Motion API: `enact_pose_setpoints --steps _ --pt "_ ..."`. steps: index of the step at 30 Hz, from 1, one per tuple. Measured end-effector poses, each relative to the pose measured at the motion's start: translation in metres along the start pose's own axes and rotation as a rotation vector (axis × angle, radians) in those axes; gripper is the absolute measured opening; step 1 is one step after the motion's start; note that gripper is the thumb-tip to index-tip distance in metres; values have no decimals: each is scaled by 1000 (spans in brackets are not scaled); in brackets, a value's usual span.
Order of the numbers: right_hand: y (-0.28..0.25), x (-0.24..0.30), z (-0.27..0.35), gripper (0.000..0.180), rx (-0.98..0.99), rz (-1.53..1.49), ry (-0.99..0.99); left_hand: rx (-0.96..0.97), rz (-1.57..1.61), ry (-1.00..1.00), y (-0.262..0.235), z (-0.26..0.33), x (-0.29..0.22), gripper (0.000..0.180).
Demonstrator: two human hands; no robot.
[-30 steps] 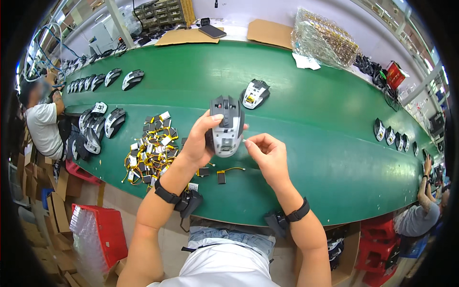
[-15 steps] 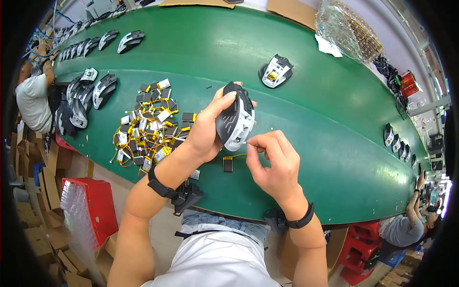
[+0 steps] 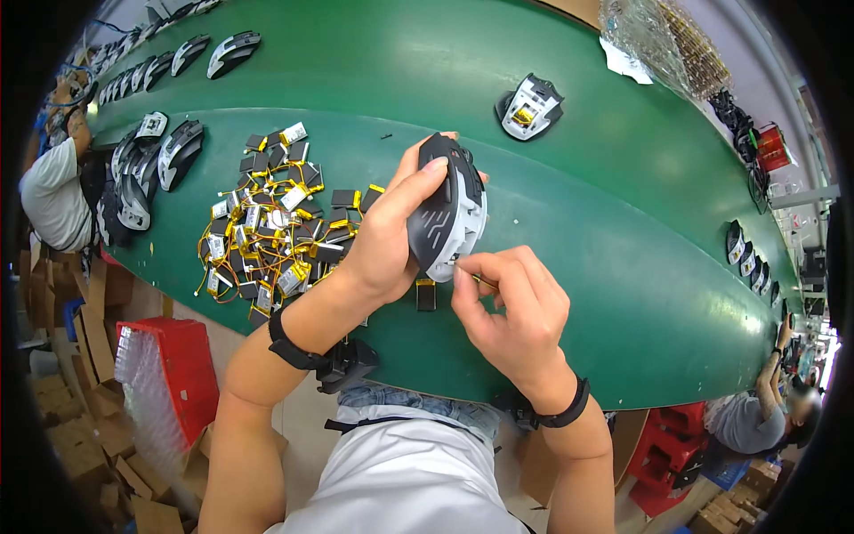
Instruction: The person assembles small electronic devices by inserting batteries into the bottom compartments of handheld units. They pick up a device, slide a battery into the slot, and place the finished unit on the green table. This process is repeated for multiple units throughout the clip.
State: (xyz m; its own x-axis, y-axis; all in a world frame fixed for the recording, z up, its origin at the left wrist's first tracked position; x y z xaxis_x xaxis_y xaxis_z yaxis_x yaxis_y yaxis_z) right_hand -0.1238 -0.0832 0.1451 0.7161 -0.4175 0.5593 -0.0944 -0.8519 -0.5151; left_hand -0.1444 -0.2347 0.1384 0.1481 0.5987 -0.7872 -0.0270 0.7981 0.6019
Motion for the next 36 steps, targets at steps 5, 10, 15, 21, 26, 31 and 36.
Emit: enact_pose_setpoints --steps 5,10,15,21,26,31,36 --pt "-2 1 -2 20 13 3 -19 18 -19 20 2 3 -3 48" --pt "-4 1 -5 19 28 -12 -60 17 27 31 4 2 0 48" --pt "-5 1 -3 20 61 -45 -34 10 17 28 3 3 3 48" --pt "-7 -3 -4 19 118 -155 51 27 -11 42 4 4 2 49" --pt "-13 -5 -7 17 187 -146 16 34 17 26 5 4 4 49" --pt "-11 -7 -7 16 219 -205 66 37 27 -3 4 8 3 48" --pt "-8 -5 -6 17 215 -264 181 7 27 9 1 3 5 47"
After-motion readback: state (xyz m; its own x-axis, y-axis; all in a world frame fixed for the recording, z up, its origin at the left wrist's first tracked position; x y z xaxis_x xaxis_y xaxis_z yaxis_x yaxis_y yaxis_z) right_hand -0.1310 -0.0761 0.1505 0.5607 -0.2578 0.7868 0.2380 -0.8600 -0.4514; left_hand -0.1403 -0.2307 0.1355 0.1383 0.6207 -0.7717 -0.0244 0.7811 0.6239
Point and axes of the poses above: each hand's wrist, its own z-axis away from the middle knuckle, its own y-axis out of the palm, x = y × z, the point moved 1 cm from there along -z, towards the middle knuckle
